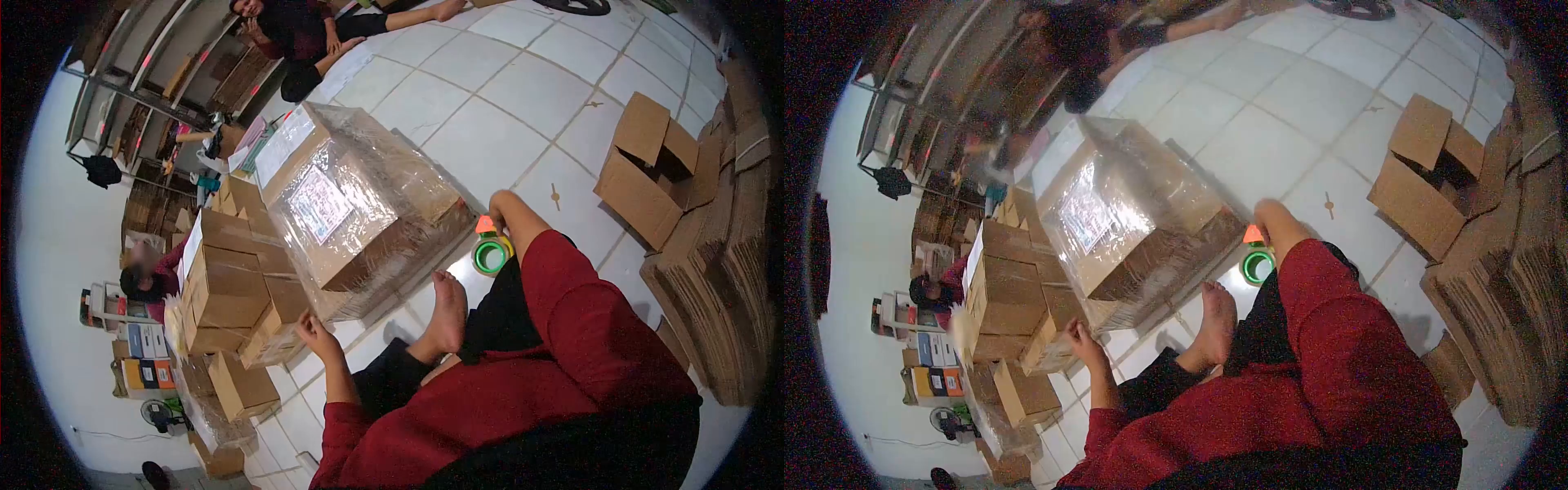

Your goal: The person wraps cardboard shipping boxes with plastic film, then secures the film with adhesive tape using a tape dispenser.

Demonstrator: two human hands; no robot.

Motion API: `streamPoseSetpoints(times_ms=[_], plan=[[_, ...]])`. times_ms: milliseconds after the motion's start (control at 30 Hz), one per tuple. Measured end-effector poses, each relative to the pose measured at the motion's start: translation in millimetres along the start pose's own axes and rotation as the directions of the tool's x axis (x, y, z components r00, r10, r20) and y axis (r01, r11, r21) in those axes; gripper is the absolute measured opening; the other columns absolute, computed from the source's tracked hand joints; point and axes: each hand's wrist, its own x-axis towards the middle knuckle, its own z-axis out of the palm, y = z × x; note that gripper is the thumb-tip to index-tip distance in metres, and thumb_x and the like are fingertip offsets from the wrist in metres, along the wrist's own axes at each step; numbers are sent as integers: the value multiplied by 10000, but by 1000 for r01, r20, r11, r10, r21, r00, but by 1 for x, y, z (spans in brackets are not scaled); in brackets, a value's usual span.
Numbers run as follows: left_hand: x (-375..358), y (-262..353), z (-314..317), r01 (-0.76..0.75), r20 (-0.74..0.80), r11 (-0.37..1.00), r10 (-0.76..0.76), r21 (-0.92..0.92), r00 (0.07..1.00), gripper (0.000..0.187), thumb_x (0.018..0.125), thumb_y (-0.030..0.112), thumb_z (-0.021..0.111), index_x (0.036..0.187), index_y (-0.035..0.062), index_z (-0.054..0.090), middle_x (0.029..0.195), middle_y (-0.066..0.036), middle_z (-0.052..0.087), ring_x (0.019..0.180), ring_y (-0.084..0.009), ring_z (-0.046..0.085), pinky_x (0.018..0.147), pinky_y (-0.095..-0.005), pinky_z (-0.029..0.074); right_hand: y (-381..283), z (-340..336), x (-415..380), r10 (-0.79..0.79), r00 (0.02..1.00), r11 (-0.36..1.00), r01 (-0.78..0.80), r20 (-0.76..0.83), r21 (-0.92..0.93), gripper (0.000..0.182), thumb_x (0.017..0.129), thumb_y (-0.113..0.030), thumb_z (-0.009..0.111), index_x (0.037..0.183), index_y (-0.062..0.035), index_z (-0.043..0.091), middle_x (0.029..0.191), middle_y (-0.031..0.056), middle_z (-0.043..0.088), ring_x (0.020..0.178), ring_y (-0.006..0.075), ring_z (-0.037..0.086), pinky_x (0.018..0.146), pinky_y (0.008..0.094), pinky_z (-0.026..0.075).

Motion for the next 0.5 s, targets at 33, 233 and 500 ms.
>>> streamPoseSetpoints(times_ms=[33,233,500], plan=[[4,23,6,-71,0,996,71,44,997,220,816,125,424,997,2,442,975,-92,455,890,-186,457,773,-281,364,-5,-19,14,162,987,986,-162,-2,-32,318,726,-216,572,960,-2,553,888,124,593,750,248,575,711,394,444],[31,128,74,-420,133,906,424,-56,896,201,796,86,438,983,21,470,1021,-106,422,962,-202,425,832,-297,336,-65,-48,-119,-335,-89,348,913,-938,-212,381,803,-206,393,1153,-62,429,1127,170,459,1046,264,446,870,304,359],[46,171,135,-601,309,794,552,87,774,221,766,69,458,981,35,497,1045,-137,422,1013,-257,397,889,-364,281,-139,-66,-49,-517,-256,-67,963,-817,-260,522,854,-428,216,1200,-69,371,1221,150,377,1156,301,306,976,343,199]])
